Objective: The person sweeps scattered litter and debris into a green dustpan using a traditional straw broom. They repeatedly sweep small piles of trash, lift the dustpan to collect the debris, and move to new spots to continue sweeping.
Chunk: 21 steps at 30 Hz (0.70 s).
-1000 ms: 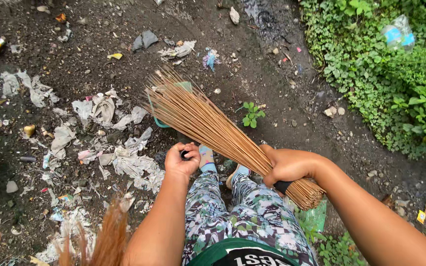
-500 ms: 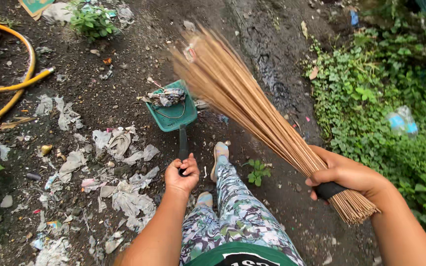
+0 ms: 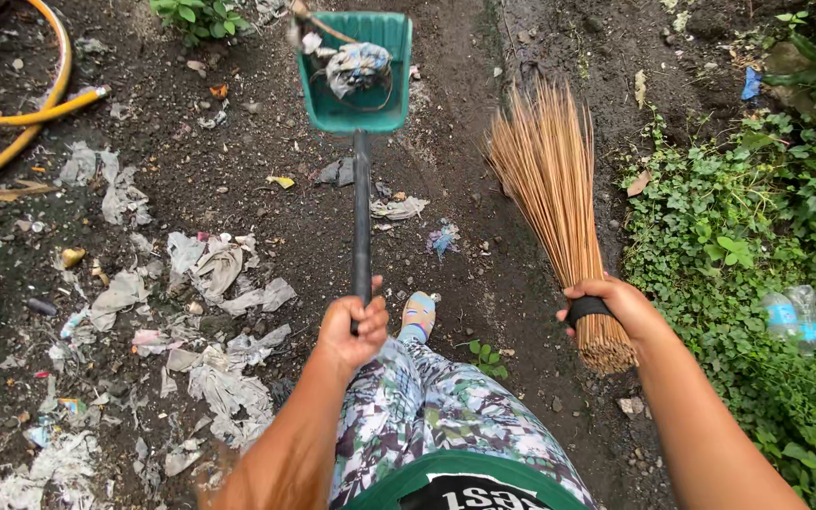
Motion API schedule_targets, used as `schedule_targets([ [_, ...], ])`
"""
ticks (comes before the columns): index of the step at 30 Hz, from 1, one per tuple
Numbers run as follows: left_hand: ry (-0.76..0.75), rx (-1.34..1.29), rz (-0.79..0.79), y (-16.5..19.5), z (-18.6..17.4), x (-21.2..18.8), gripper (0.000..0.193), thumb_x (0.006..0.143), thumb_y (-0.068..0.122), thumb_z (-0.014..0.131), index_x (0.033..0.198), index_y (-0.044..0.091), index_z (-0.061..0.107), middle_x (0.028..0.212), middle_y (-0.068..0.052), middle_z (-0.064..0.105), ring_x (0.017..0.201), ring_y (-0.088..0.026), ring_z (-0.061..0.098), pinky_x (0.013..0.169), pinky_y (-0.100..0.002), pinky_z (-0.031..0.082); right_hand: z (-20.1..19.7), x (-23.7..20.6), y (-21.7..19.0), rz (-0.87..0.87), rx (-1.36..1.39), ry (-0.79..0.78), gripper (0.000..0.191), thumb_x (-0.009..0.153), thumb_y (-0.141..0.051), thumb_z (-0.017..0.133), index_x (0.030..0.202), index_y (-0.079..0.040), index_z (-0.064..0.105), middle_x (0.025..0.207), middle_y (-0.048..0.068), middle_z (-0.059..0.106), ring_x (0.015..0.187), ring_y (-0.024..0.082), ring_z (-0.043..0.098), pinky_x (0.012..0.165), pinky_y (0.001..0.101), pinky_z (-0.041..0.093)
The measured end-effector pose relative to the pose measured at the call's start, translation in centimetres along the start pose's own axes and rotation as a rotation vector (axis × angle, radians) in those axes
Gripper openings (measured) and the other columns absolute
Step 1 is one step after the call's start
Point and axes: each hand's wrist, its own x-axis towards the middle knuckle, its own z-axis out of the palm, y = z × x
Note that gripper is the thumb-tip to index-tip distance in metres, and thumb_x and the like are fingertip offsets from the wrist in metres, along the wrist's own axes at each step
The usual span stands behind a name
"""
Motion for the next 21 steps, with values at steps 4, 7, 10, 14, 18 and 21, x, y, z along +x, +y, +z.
schedule_targets([
  [4,-0.127,-0.047,0.012,3.4,4.8,5.5,0.059,0.066,-0.002,0.055,0.125,0.008,0.056,0.071,-0.001,0.044,0.048,-0.009,0.040,0.040,-0.024,0.029,0.0,4.3,-0.5,0.111,0.028,0.078,0.038,0.084,-0.013,0.065,0.118,0.000,0.053,0.085,0.021,0.068,0.064,0.029,0.069,0.052,0.0393,0.060],
  [7,-0.058,-0.006,0.029,3.7,6.3,6.6,0.058,0.066,-0.002,0.055,0.123,0.008,0.055,0.071,-0.001,0.044,0.048,-0.009,0.041,0.040,-0.024,0.029,0.6,7.1,-0.9,0.126,0.119,0.082,0.039,0.084,-0.012,0.065,0.119,-0.002,0.053,0.083,0.017,0.069,0.063,0.027,0.072,0.052,0.0400,0.059],
  [10,-0.028,-0.021,0.014,5.6,7.0,7.0,0.055,0.067,-0.001,0.054,0.121,0.004,0.055,0.070,-0.002,0.045,0.049,-0.009,0.042,0.039,-0.024,0.030,1.8,11.0,-2.3,0.178,0.135,0.103,0.039,0.084,-0.014,0.064,0.120,-0.006,0.052,0.081,0.019,0.070,0.060,0.029,0.067,0.051,0.0428,0.057],
  [14,0.138,-0.014,-0.003,10.5,6.9,8.3,0.041,0.068,-0.001,0.054,0.109,0.002,0.054,0.068,-0.002,0.046,0.050,-0.009,0.043,0.037,-0.022,0.029,5.4,18.0,-5.1,0.163,0.168,0.158,0.041,0.083,-0.006,0.062,0.123,-0.009,0.051,0.083,0.014,0.066,0.069,0.031,0.070,0.058,0.0461,0.060],
  [18,0.379,0.122,0.011,16.3,6.4,11.1,0.026,0.070,-0.003,0.053,0.096,0.004,0.051,0.065,-0.002,0.044,0.049,-0.009,0.043,0.035,-0.022,0.026,11.0,24.6,-10.1,0.248,0.130,0.080,0.036,0.087,-0.007,0.062,0.121,-0.003,0.050,0.082,0.017,0.066,0.070,0.031,0.071,0.058,0.0457,0.061],
  [21,0.429,0.128,-0.054,20.4,6.8,13.7,0.014,0.072,-0.001,0.054,0.081,0.007,0.048,0.063,-0.001,0.042,0.049,-0.010,0.045,0.035,-0.022,0.026,14.0,25.3,-15.0,0.296,-0.009,-0.149,0.027,0.084,-0.018,0.061,0.109,-0.009,0.056,0.078,0.014,0.068,0.055,0.028,0.062,0.048,0.0436,0.056],
])
